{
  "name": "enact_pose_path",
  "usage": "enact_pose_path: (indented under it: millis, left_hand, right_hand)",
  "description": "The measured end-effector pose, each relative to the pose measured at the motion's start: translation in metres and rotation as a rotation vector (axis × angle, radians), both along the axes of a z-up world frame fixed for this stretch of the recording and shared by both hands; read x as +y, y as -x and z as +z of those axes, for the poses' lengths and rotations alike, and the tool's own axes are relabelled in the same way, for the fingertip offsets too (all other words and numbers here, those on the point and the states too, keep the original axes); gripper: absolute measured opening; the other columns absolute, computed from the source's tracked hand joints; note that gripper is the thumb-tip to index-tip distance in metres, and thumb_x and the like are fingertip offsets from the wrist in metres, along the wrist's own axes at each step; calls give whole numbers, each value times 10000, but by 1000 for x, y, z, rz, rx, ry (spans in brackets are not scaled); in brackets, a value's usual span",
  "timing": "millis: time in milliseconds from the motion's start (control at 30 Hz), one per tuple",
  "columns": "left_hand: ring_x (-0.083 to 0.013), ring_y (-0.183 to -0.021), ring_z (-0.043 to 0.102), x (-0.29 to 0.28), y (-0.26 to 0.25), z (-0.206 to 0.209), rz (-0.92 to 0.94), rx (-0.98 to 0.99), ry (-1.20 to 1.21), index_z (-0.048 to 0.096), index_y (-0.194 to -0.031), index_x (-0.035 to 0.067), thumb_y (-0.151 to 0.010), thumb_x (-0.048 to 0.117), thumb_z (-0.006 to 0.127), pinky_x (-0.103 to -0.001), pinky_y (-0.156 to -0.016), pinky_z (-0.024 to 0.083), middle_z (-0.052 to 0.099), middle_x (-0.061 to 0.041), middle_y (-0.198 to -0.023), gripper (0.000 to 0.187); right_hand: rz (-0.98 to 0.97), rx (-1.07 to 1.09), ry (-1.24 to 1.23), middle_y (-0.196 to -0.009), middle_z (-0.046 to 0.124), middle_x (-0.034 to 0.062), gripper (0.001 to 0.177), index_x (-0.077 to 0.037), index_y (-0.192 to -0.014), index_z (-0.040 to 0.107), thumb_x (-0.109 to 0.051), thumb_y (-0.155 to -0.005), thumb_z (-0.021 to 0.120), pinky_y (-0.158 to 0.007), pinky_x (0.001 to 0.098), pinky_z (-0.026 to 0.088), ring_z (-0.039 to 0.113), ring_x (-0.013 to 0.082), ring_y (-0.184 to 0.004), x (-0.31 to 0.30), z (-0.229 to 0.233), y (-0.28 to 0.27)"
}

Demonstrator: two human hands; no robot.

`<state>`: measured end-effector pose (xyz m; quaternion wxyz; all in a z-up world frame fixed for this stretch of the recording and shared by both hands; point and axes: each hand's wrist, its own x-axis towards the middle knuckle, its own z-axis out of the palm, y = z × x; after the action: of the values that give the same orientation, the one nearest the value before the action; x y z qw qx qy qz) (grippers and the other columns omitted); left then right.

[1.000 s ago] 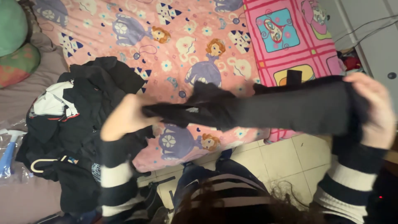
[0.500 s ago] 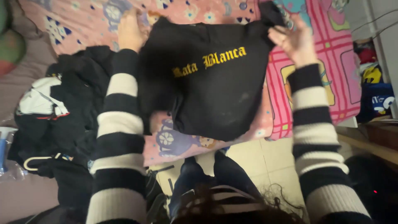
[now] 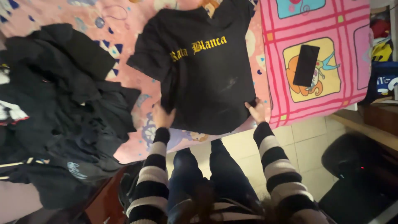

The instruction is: Folding black t-shirts on a bed.

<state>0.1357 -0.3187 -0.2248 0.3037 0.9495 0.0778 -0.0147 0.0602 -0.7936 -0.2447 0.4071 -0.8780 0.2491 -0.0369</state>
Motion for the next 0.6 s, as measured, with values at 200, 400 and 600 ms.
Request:
enact_pose_path:
  millis: [200,400,600]
  left_hand:
    - [-444,-1079,643,20,31,-44,110,206,110,512,-1310,-51,-644,307,937,-492,-934,513,672,-255,-1161,868]
    - [-194,-857,714,18,33,-40,215,522,1027,736,-1093,-9,-830,155,845,-324,-774,571,774,-84,-974,329]
    - [-120,-750,692,27,53,55,205,556,1301,694,-1127,64,-783,104,831,-275,-600,540,727,5,-901,372]
  right_hand:
    - [33,83,-552,-1125,716,147,473,65,-1195,635,-252,-886,803,-888,336,536,674,225,-1025,7,32,-11]
    - [-396,317,-1255,-1038,702,89,402,-60,-1235,589,-209,-877,696,-768,413,528,676,276,-876,54,136,3]
    - [98,344,-1414,-1035,654,87,704,-179,-1488,508,-75,-831,739,-954,306,474,645,170,-983,41,113,43]
